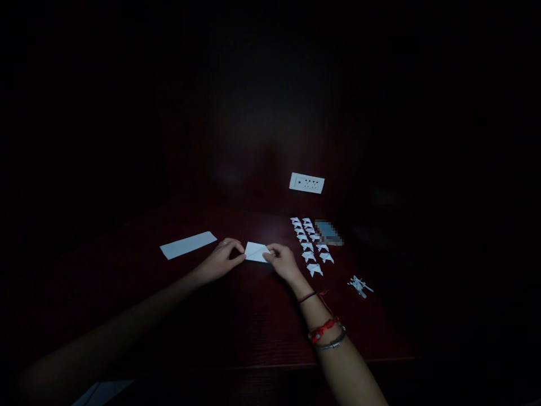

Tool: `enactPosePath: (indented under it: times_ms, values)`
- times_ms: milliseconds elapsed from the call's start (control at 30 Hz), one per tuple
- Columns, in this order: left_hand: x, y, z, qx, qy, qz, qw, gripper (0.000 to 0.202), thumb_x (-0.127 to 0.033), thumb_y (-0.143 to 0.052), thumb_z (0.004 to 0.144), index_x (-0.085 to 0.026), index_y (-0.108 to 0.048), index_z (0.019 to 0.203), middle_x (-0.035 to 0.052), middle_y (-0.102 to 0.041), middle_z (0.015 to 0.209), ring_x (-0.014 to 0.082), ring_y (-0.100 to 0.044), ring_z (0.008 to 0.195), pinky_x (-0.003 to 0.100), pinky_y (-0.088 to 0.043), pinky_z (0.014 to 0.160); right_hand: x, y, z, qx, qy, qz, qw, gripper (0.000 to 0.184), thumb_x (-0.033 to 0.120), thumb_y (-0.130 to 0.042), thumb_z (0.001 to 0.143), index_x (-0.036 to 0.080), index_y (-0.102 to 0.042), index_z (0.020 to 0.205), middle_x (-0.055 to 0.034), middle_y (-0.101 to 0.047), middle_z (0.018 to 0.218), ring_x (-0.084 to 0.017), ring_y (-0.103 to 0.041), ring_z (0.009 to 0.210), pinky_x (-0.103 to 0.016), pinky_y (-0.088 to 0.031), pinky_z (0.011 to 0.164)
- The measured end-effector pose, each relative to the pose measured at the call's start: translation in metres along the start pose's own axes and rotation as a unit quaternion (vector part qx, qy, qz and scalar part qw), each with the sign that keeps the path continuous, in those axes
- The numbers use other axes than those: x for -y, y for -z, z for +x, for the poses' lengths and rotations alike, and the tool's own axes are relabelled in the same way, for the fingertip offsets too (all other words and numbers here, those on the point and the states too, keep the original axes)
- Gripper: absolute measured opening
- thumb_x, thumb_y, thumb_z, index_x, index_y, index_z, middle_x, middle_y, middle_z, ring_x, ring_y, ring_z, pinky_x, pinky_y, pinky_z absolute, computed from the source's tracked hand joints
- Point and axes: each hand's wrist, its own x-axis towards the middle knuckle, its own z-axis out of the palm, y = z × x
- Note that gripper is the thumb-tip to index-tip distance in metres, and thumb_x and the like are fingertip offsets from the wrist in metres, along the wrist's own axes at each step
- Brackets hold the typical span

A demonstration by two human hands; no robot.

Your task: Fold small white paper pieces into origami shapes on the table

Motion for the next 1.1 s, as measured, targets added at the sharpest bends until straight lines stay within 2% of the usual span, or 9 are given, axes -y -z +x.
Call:
enactPosePath:
  times_ms: [100,167,267,333,567,633,733,867,1100]
  values:
    - [-0.002,0.004,-0.003,-0.010,-0.048,0.024,0.999,0.032,-0.027,-0.048,0.073,-0.019,-0.043,0.103,0.0047,-0.042,0.105,0.0193,-0.041,0.099,0.032,-0.034,0.084,-0.001,0.001,-0.003,0.083,-0.018,0.008,0.996,0.013,0.022,-0.052,0.065,0.013,-0.058,0.071,0.0021,-0.053,0.062,-0.008,-0.046,0.057,-0.020,-0.036,0.056]
    - [-0.003,0.006,-0.004,0.040,-0.119,0.038,0.991,0.032,-0.024,-0.048,0.074,-0.022,-0.043,0.106,0.0028,-0.042,0.108,0.0176,-0.041,0.100,0.030,-0.031,0.086,-0.002,0.001,-0.004,0.114,-0.039,0.016,0.993,0.014,0.021,-0.053,0.064,0.013,-0.059,0.074,0.0025,-0.053,0.060,-0.008,-0.046,0.055,-0.019,-0.036,0.053]
    - [-0.001,0.004,-0.006,0.164,-0.188,0.047,0.967,0.025,-0.021,-0.048,0.075,-0.024,-0.050,0.099,-0.0001,-0.047,0.105,0.0152,-0.045,0.095,0.025,-0.033,0.083,-0.010,-0.001,-0.003,0.083,-0.073,0.018,0.994,0.026,0.020,-0.058,0.059,0.013,-0.059,0.084,0.0027,-0.054,0.058,-0.008,-0.048,0.053,-0.021,-0.039,0.052]
    - [0.001,0.001,-0.007,0.200,-0.198,0.049,0.958,0.023,-0.022,-0.047,0.076,-0.025,-0.053,0.097,-0.0002,-0.048,0.105,0.0149,-0.046,0.094,0.024,-0.033,0.082,-0.017,-0.002,-0.001,0.044,-0.085,0.001,0.995,0.035,0.018,-0.062,0.055,0.014,-0.058,0.089,0.0021,-0.057,0.061,-0.010,-0.051,0.055,-0.023,-0.042,0.056]
    - [0.003,-0.001,-0.007,0.208,-0.209,0.044,0.955,0.020,-0.023,-0.045,0.078,-0.022,-0.057,0.094,0.0013,-0.054,0.099,0.0156,-0.047,0.093,0.025,-0.032,0.083,-0.024,-0.002,0.001,-0.031,-0.093,-0.064,0.993,0.054,0.014,-0.067,0.047,0.016,-0.054,0.099,-0.0006,-0.057,0.080,-0.009,-0.053,0.061,-0.025,-0.044,0.062]
    - [0.001,-0.001,-0.007,0.214,-0.215,0.043,0.952,0.020,-0.022,-0.046,0.077,-0.021,-0.057,0.094,0.0016,-0.055,0.098,0.0158,-0.048,0.093,0.025,-0.031,0.084,-0.019,-0.002,0.000,-0.041,-0.087,-0.086,0.992,0.051,0.011,-0.066,0.047,0.016,-0.055,0.098,-0.0013,-0.056,0.082,-0.009,-0.052,0.060,-0.024,-0.045,0.062]
    - [0.000,-0.003,-0.007,0.225,-0.234,0.047,0.945,0.020,-0.019,-0.043,0.078,-0.021,-0.057,0.092,0.0021,-0.055,0.100,0.0154,-0.048,0.093,0.025,-0.031,0.085,-0.009,-0.003,-0.002,-0.061,-0.052,-0.131,0.988,0.037,0.011,-0.063,0.050,0.015,-0.060,0.087,-0.0033,-0.055,0.087,-0.008,-0.051,0.059,-0.024,-0.045,0.061]
    - [0.005,-0.007,-0.007,0.212,-0.240,0.062,0.945,0.020,-0.018,-0.041,0.079,-0.018,-0.058,0.090,0.0041,-0.054,0.101,0.0159,-0.047,0.094,0.025,-0.031,0.085,0.002,-0.005,-0.005,-0.075,-0.037,-0.132,0.988,0.023,0.012,-0.064,0.053,0.013,-0.064,0.076,-0.0070,-0.048,0.103,-0.007,-0.052,0.059,-0.025,-0.047,0.064]
    - [0.004,-0.005,-0.006,0.211,-0.236,0.065,0.947,0.020,-0.017,-0.042,0.078,-0.019,-0.059,0.087,0.0026,-0.054,0.092,0.0143,-0.049,0.085,0.023,-0.034,0.078,0.009,-0.008,-0.007,-0.075,-0.085,-0.091,0.989,0.029,0.016,-0.068,0.050,0.013,-0.065,0.079,-0.0094,-0.043,0.114,-0.015,-0.054,0.082,-0.027,-0.047,0.070]
